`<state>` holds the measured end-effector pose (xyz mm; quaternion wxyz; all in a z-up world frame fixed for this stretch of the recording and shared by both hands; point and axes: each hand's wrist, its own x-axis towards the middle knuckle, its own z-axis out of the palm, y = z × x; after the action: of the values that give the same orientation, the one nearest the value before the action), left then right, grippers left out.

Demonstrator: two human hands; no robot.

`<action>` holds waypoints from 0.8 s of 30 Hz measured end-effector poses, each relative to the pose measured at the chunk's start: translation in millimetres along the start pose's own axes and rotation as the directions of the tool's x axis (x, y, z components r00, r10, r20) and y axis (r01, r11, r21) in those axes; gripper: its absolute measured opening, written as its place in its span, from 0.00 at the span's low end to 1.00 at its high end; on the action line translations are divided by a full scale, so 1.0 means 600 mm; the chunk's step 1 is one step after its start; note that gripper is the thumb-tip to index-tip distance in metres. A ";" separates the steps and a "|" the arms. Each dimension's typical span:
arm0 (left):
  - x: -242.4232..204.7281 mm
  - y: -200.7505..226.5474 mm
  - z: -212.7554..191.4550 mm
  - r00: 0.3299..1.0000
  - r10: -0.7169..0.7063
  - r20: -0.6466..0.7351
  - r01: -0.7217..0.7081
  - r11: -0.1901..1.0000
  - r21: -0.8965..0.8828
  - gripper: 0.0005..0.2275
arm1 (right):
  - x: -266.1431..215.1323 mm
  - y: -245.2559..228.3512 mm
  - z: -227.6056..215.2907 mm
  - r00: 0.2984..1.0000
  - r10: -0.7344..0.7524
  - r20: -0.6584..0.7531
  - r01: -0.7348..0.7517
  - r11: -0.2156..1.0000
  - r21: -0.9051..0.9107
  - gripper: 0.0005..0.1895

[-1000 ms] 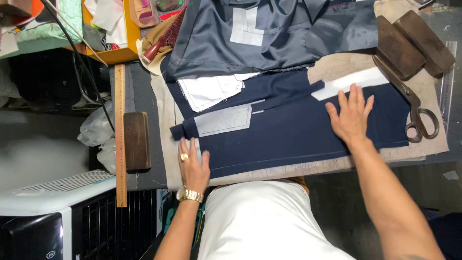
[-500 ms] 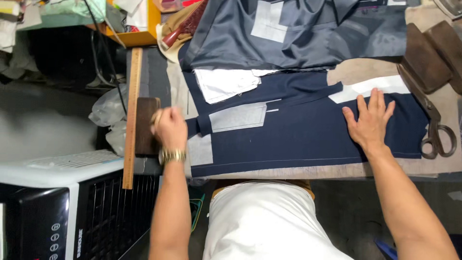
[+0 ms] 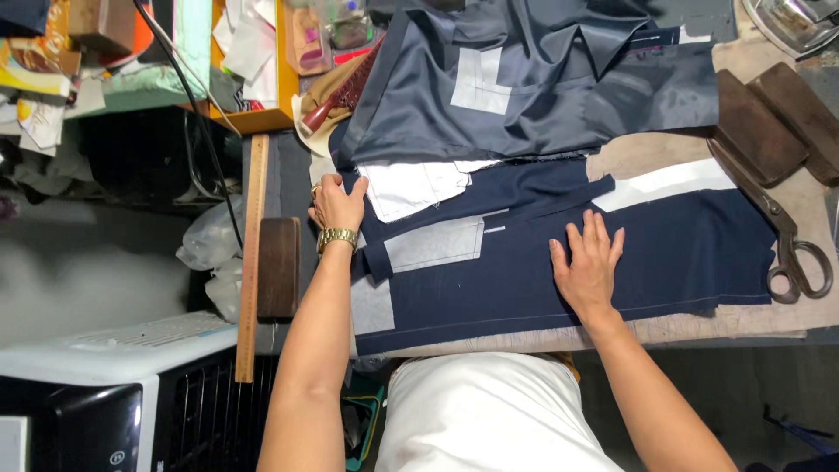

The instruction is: The person cuts fabric with shears along marked lines, rearranges fabric pieces on a workbench, and presses the seams using an iron.

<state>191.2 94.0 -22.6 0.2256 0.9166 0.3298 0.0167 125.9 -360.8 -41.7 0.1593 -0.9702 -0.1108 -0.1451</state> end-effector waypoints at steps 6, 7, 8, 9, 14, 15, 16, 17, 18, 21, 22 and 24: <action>0.127 -0.045 0.056 0.970 -0.237 0.050 0.242 0.936 -0.256 0.34 | 0.003 -0.002 -0.001 0.999 0.029 -0.021 -0.030 0.999 -0.018 0.21; 0.150 -0.052 0.067 0.989 -0.144 0.042 0.149 0.919 -0.365 0.24 | 0.004 -0.001 -0.002 0.999 0.021 -0.029 -0.021 1.000 -0.022 0.21; 0.167 -0.066 0.077 0.998 -0.059 0.024 0.063 0.883 -0.465 0.16 | 0.002 -0.003 -0.003 0.999 0.009 -0.031 -0.010 1.000 -0.022 0.20; 0.147 -0.047 0.049 0.997 -0.070 0.026 0.075 0.886 -0.458 0.16 | 0.001 -0.002 -0.003 1.000 0.006 -0.019 -0.006 1.000 -0.016 0.20; 0.030 0.005 -0.098 0.951 0.088 0.297 -0.142 0.976 0.164 0.14 | -0.001 0.007 0.001 0.999 -0.020 -0.025 0.020 1.000 -0.001 0.21; 0.014 -0.011 -0.087 0.952 0.085 0.293 -0.139 0.976 0.167 0.14 | 0.001 0.006 0.004 0.999 -0.022 -0.026 0.022 1.000 0.004 0.21; -0.004 -0.027 -0.075 0.941 0.084 0.327 -0.177 0.947 0.268 0.12 | 0.000 0.005 0.006 1.000 0.004 -0.027 -0.004 1.000 0.010 0.21; -0.022 -0.044 -0.062 0.930 0.078 0.360 -0.217 0.905 0.365 0.13 | -0.001 0.004 0.007 0.999 0.031 -0.028 -0.030 0.999 0.015 0.20; -0.027 -0.047 -0.061 0.930 0.076 0.360 -0.215 0.907 0.363 0.13 | -0.002 0.005 0.006 0.999 0.028 -0.026 -0.027 1.000 0.014 0.20; -0.034 -0.066 -0.055 0.960 0.104 0.259 -0.202 0.898 0.390 0.11 | -0.004 0.006 0.001 1.000 -0.013 -0.006 0.014 0.999 0.034 0.21; -0.026 -0.077 -0.051 0.957 0.104 0.270 -0.219 0.870 0.442 0.11 | -0.003 0.005 0.001 1.000 -0.002 -0.011 0.003 0.999 0.039 0.21; -0.017 -0.083 -0.061 0.956 0.103 0.274 -0.230 0.843 0.487 0.12 | -0.001 0.003 -0.001 1.000 0.001 -0.020 0.000 0.999 0.041 0.20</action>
<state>147.2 136.4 -9.5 0.0086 0.9638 0.2115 -0.1618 125.5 -362.5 -41.9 0.1805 -0.9652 -0.1121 -0.1524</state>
